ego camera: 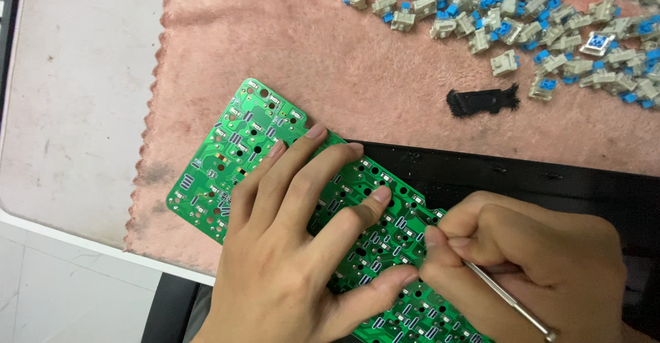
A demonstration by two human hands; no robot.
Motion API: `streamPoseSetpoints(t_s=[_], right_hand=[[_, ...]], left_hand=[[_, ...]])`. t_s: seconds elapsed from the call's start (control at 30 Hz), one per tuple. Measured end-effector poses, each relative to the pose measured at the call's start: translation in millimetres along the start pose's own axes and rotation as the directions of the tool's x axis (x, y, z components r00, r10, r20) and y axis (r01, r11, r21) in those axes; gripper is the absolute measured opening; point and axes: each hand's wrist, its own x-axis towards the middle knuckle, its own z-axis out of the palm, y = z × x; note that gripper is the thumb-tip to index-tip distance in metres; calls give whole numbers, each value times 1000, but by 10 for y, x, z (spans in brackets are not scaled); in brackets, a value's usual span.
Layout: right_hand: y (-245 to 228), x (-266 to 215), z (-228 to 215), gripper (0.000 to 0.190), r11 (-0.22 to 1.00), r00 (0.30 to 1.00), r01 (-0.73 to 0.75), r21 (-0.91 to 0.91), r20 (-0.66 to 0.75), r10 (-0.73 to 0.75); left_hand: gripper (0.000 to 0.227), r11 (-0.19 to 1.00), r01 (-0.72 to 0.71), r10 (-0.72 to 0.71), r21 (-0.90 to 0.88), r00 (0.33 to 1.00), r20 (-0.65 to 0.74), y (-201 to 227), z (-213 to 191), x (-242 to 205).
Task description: The person uses a small metal tool to scrape or clean the surface of a green keyboard PCB. The person holds the PCB steady with one hand while working on specific areas with the tool.
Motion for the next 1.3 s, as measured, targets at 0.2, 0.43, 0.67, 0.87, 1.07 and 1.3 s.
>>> streamPoseSetpoints(t_s=[0.2,0.43,0.67,0.87,1.07,1.3], right_hand=[[-46,-36,-10,57,997,997,-71,8,23,70],[-8,-64,-12,57,997,997,-80,-2,-10,79],[9,-51,-50,56,999,998,-51,6,47,51],[-4,-47,-42,54,1000,999,-9,-14,41,10],[98,-90,-42,55,1000,998,18,-10,62,-18],[12,-73,-55,55,999,998,-20,-33,59,22]], left_hand=[[49,1000,1,-1,8,1000,2,-2,7,-11],[49,1000,4,-4,8,1000,6,7,6,-7],[49,999,1,-1,34,1000,7,4,6,0],[49,999,2,-3,44,1000,13,0,20,-8],[50,998,8,-9,60,1000,19,10,25,-13],[48,998,15,-17,68,1000,22,14,24,-12]])
